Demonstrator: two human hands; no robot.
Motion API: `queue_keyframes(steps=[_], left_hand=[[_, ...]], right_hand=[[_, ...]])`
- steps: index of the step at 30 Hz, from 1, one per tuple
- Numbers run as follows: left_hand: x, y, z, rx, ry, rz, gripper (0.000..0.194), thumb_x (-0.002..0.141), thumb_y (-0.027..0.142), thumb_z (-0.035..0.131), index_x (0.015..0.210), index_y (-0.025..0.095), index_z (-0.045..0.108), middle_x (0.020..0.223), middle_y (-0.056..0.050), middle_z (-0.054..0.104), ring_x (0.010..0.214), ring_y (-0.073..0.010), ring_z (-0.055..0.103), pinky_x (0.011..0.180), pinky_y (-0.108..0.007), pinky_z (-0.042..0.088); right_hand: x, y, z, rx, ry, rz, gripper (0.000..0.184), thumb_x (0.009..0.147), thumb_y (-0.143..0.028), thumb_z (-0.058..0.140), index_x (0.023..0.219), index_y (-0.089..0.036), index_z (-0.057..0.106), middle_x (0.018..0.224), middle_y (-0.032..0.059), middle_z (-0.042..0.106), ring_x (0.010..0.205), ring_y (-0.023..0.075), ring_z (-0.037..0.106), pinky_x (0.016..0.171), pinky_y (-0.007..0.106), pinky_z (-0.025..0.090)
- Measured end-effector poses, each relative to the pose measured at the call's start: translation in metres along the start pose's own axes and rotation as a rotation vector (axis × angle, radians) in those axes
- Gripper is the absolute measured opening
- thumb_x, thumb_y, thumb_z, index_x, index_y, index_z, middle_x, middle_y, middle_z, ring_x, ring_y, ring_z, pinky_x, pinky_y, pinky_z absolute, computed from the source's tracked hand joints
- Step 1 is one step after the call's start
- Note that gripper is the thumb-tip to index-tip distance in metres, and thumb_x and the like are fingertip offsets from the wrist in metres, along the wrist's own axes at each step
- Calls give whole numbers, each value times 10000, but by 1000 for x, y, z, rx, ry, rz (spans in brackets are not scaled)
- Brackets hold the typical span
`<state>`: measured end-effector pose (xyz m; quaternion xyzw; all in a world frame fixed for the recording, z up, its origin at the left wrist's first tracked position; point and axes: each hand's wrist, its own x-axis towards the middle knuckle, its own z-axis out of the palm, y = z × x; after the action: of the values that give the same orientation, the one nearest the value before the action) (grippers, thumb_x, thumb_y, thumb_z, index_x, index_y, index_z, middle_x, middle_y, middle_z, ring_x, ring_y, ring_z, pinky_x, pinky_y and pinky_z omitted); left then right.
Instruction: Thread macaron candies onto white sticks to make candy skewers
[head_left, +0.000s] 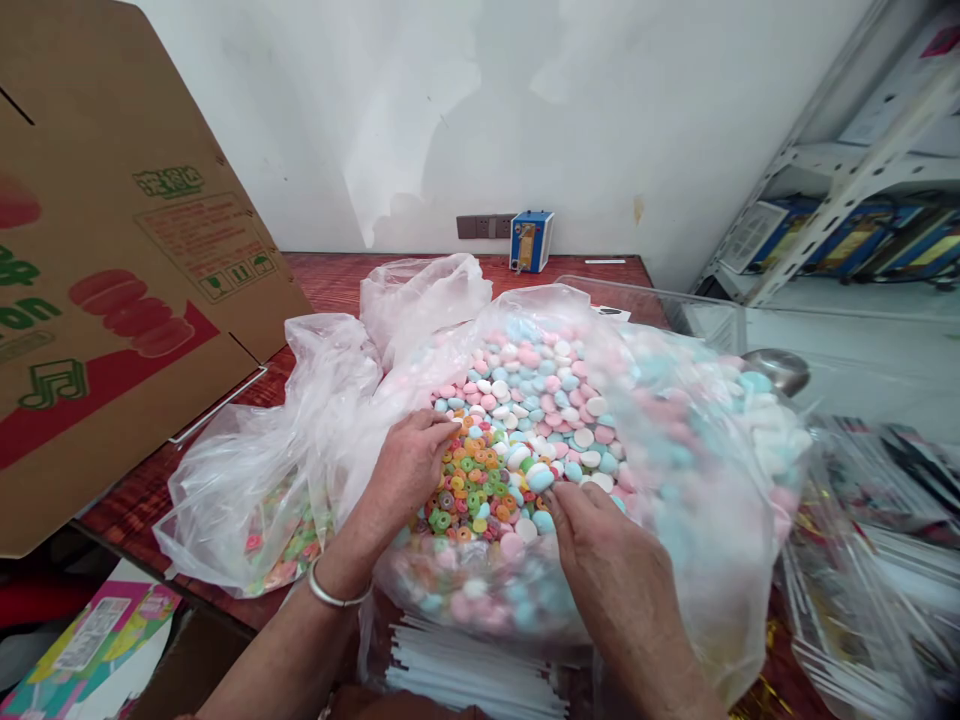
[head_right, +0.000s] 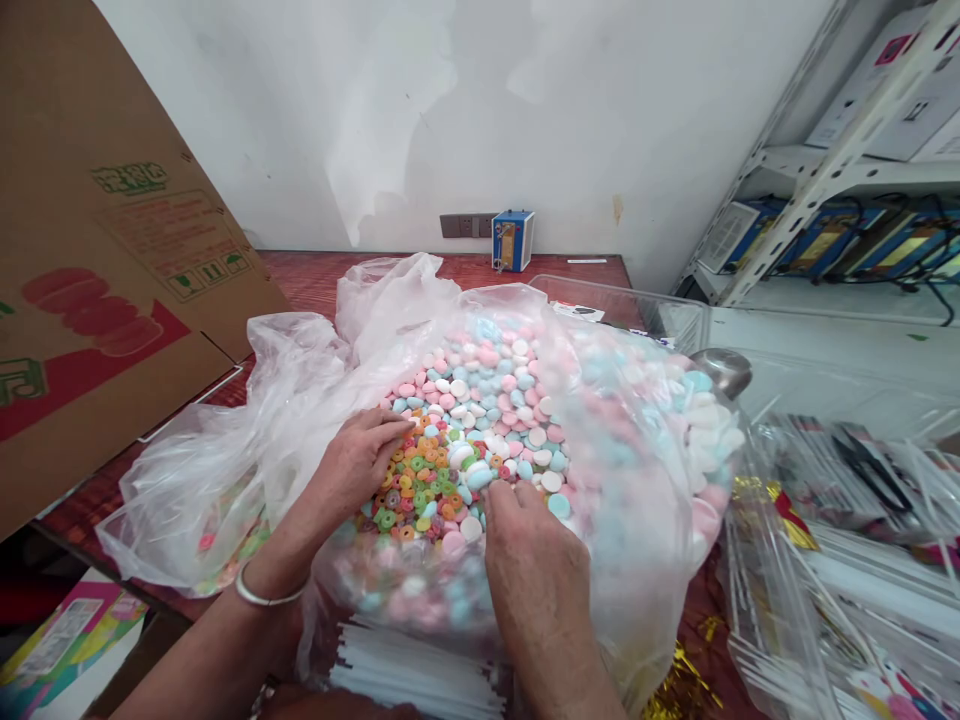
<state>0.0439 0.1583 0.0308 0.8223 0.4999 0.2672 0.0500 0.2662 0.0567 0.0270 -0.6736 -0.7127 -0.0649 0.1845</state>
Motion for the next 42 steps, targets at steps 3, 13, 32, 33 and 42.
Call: queue_keyframes(steps=[3,13,32,33,42], left_hand=[[3,-6,6,7,-16,12,211,910,118,552,971,196,739,1077,-85,711,1016,-252,608,933,-428,487],[5,3,2,-139,0,-64,246,889,117,552,1080,175,695,1007,-90,709,1003,-253,599,904,-403,475],[0,34,-4,-1244,-255,-528,503,731,373,813,1171,176,671,818,-14,707,730,-137,656,667,-233,504],[1,31,-7,-1227,-304,-520,543,747,382,797,1230,181,650,810,-17,706,710,-141,657,633,-232,494],[30,2,8,-168,2,-67,267,908,138,523,968,200,775,959,-86,714,935,-225,642,862,-359,492]], right_hand=[[4,-7,1,-57,0,-45,182,948,-186,537,783,-235,594,719,1,625,515,148,579,446,263,248],[-2,-11,6,-11,31,-80,266,1006,-251,457,778,-241,593,704,-8,635,487,145,578,444,271,269],[-8,-19,1,393,96,-9,330,1014,-275,400,705,-225,504,665,-6,565,576,142,554,549,250,352],[-10,-18,2,462,84,13,315,1002,-267,420,696,-226,483,654,-14,547,581,136,541,560,240,363],[-20,-5,16,554,56,143,261,976,-255,425,744,-219,537,663,-13,560,599,144,544,577,240,382]])
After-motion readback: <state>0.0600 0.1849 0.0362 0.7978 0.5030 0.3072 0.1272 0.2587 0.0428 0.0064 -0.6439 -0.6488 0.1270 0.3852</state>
